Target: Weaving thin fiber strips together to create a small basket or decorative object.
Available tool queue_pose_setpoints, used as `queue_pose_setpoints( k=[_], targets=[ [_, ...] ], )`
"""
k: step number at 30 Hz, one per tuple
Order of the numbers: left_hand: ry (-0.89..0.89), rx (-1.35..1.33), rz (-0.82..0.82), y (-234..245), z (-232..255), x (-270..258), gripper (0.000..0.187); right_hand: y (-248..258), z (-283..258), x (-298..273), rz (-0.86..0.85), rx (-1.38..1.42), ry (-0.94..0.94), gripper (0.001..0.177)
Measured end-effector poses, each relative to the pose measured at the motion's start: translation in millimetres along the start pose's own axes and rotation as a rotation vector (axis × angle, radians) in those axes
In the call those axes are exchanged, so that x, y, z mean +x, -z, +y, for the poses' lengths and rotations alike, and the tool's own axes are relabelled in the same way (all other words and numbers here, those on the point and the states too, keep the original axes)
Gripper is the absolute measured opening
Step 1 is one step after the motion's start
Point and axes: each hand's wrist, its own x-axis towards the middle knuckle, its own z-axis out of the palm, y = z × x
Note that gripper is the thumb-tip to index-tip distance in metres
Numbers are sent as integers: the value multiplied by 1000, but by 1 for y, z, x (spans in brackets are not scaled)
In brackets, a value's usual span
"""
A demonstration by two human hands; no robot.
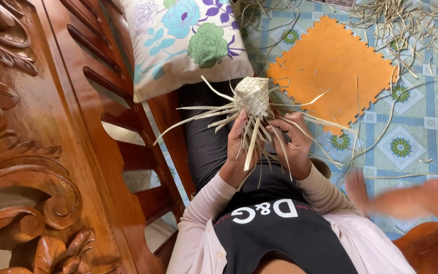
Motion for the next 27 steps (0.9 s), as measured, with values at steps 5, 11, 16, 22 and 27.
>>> queue_pose_setpoints(
  k=[5,11,16,22,27],
  targets=[
    [44,-3,-10,35,-6,0,38,-2,-2,2,44,-68,-1,12],
    [-102,75,-38,-44,0,-21,20,-2,14,-3,-18,-17,-50,13],
    [-213,263,-117,-41,-2,-21,40,-3,12,-2,-59,-42,-38,9],
    [-397,565,-53,-69,-3,-37,18,-6,3,0,-97,5,-53,6],
    [-281,987,-106,-15,-10,-17,35,-8,17,-13,-73,61,-99,9]
  ],
)
